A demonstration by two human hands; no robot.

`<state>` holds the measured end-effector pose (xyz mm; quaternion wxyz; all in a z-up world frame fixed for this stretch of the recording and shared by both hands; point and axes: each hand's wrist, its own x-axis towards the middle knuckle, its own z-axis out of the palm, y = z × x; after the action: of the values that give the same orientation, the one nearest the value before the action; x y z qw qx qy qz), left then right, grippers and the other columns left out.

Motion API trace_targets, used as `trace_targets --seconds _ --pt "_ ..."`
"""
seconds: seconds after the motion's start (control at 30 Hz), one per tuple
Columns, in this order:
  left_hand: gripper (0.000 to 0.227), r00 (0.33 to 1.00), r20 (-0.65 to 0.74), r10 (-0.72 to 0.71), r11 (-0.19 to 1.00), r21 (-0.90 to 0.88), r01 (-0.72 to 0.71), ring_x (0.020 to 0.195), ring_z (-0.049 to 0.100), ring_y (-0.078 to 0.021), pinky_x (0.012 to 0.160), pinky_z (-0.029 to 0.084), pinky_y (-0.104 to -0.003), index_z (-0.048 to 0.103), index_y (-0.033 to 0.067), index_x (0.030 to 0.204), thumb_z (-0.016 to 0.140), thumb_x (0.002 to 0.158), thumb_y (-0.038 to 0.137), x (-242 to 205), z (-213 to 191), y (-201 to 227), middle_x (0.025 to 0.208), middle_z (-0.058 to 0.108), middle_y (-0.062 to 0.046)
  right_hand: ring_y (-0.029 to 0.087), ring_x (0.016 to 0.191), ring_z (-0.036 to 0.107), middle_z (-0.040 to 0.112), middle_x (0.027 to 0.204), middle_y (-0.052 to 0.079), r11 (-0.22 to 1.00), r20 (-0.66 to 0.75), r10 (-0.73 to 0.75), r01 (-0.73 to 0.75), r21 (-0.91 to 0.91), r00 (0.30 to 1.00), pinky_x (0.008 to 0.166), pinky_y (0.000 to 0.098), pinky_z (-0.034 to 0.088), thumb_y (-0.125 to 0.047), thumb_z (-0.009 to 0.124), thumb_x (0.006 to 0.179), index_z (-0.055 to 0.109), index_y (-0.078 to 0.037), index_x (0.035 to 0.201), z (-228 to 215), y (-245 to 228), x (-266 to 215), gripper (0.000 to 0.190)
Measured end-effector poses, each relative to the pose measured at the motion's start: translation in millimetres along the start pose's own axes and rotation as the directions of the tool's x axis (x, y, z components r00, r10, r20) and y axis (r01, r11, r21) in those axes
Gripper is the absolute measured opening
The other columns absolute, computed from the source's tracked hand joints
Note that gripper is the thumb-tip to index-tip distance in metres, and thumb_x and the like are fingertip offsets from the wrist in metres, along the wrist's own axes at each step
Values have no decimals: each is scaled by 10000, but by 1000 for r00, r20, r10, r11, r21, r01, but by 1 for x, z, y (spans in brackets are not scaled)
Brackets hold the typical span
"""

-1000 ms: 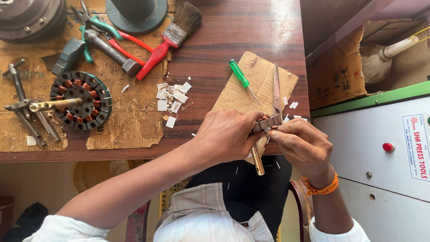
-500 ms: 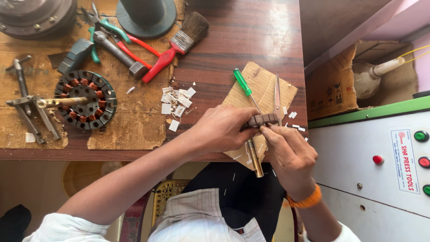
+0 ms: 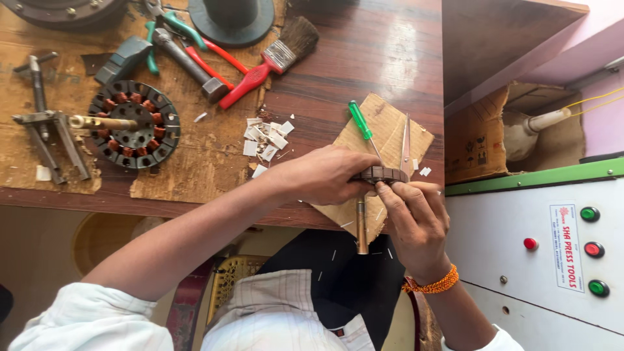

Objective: The person inserts small white insulating pieces into the slots of a motor stator using a green screwdriver and scissors. They cut the pieces to size and place them between copper windings, repeating the process across multiple slots.

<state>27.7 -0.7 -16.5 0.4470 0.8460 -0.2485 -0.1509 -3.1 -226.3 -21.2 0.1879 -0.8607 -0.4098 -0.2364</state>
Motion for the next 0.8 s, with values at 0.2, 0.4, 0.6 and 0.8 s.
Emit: trace_targets --seconds 0.2,0.4,0.6,0.8 --pt "509 951 62 303 952 -65 -299 1166 648 -374 968 519 -466 560 83 1399 707 953 279 -20 -10 -21 1210 696 -191 225 1044 533 525 1098 38 986 -326 165 -144 88 931 891 405 471 -269 909 835 654 -71 1198 25 -19 -11 485" --pt "550 967 112 231 965 -156 -212 1217 665 -319 1039 519 -426 534 67 1424 675 965 335 -29 -10 -22 1273 697 -140 236 1133 680 658 1270 114 700 65 552 -504 506 831 944 343 574 -365 754 927 637 -50 1353 19 -38 -4 543" --pt "548 790 -557 254 964 76 -256 1111 666 -306 1023 529 -404 623 66 1285 824 846 326 -54 33 -7 1195 708 -115 204 1052 691 715 1123 106 725 81 523 -492 482 849 918 330 566 -234 753 945 700 -36 1215 10 -41 4 339" --pt "524 715 -676 176 983 76 -170 973 645 -274 878 482 -421 625 62 1143 881 788 352 -60 58 -4 1020 661 -75 211 1090 687 714 1140 116 639 151 573 -555 533 805 957 321 549 -125 758 932 686 -23 1187 9 -40 0 284"
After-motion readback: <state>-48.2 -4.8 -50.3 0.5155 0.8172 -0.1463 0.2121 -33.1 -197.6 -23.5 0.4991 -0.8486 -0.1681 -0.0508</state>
